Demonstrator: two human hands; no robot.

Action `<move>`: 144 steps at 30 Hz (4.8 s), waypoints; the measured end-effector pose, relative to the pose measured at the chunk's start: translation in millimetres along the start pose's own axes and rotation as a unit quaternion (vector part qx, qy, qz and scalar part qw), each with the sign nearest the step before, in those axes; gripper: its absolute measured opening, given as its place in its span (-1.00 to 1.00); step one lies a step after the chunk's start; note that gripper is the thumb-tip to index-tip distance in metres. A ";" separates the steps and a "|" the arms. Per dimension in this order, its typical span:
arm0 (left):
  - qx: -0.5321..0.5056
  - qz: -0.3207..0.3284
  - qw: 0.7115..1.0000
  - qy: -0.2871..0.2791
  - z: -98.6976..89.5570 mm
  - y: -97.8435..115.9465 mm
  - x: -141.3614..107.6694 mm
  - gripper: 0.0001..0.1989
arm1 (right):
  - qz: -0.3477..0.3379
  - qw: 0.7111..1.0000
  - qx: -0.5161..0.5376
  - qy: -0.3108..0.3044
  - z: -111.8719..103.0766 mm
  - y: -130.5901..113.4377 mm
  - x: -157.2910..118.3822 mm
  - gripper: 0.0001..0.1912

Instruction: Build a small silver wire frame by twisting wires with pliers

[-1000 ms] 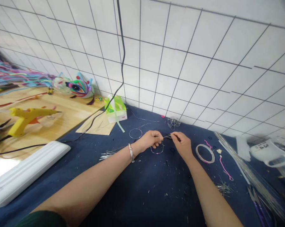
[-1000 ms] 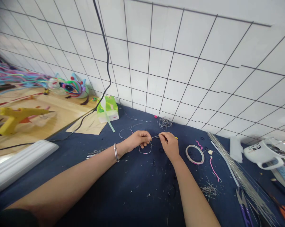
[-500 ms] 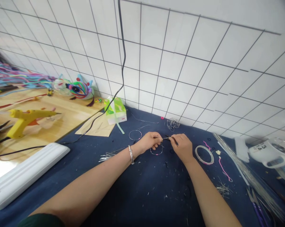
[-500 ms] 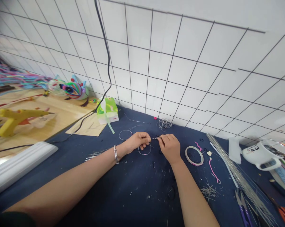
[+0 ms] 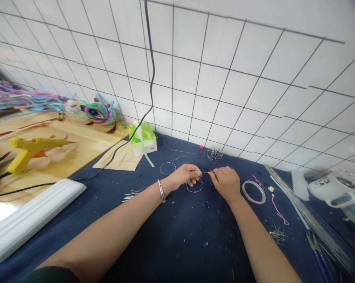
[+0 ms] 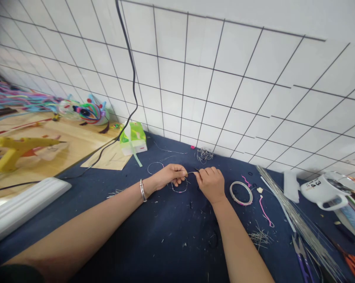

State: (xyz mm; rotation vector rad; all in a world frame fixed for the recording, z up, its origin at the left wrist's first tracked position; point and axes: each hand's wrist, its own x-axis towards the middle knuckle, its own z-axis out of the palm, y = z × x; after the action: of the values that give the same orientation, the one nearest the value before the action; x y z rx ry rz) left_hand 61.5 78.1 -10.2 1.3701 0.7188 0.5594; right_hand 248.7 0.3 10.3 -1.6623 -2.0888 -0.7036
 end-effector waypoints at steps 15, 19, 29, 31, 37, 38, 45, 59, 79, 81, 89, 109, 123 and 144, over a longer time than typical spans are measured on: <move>-0.001 0.037 0.996 0.080 14.4 -3.8 0.2 -0.78 | 0.099 0.994 -0.053 0.005 0.2 -21.0 0.8 -0.65; 0.006 0.060 0.992 0.110 22.7 -1.4 -2.4 -0.77 | 0.137 0.991 0.000 -0.002 1.2 -24.1 1.6 -0.64; -0.025 0.087 0.980 0.177 31.7 -3.9 -5.0 -0.77 | 0.212 0.964 0.150 -0.054 8.7 -31.3 0.4 -0.58; -0.030 0.087 0.980 0.177 31.0 -3.6 -5.2 -0.78 | 0.203 0.958 0.191 -0.068 9.4 -29.1 1.7 -0.57; -0.006 0.086 0.982 0.170 26.7 -0.4 -4.5 -0.79 | 0.188 0.944 0.264 -0.068 4.5 -16.0 6.8 -0.68; 0.004 0.087 0.983 0.164 26.3 0.0 -4.5 -0.79 | 0.186 0.942 0.270 -0.066 3.5 -15.0 7.4 -0.70; 0.048 0.083 0.984 0.153 27.5 1.6 -5.5 -0.80 | 0.187 0.932 0.307 -0.054 3.1 -20.0 8.1 -0.81; -0.027 0.110 0.975 0.193 42.5 5.3 -13.9 -0.80 | 0.323 0.842 0.431 0.014 1.2 -35.9 8.2 -0.71; -0.080 0.116 0.970 0.198 52.4 6.5 -16.5 -0.79 | 0.375 0.770 0.511 0.065 5.4 -47.1 7.4 -0.66; -0.082 0.117 0.969 0.199 46.6 8.0 -14.5 -0.79 | 0.374 0.771 0.513 0.054 6.5 -45.3 7.1 -0.64; -0.114 0.190 0.931 0.292 -12.0 39.4 -7.7 -0.78 | 0.280 0.800 0.526 -0.078 -5.1 -54.0 11.2 -0.79; -0.188 0.152 0.944 0.224 2.9 28.5 -8.8 -0.78 | 0.225 0.897 0.380 0.002 2.8 -60.3 3.5 -0.55; -0.239 0.073 0.953 0.169 1.4 22.9 -5.1 -0.81 | 0.109 0.947 0.299 0.028 -1.6 -48.7 4.8 -0.74; -0.204 -0.022 0.975 0.084 -3.9 20.5 -4.5 -0.82 | 0.254 0.830 0.495 -0.023 4.2 -32.9 7.6 -0.67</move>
State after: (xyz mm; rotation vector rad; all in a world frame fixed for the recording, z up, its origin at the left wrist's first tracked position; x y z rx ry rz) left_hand 56.6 80.1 10.5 0.9300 0.7207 0.7494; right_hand 215.1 3.0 6.4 -1.4337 -1.4417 0.5380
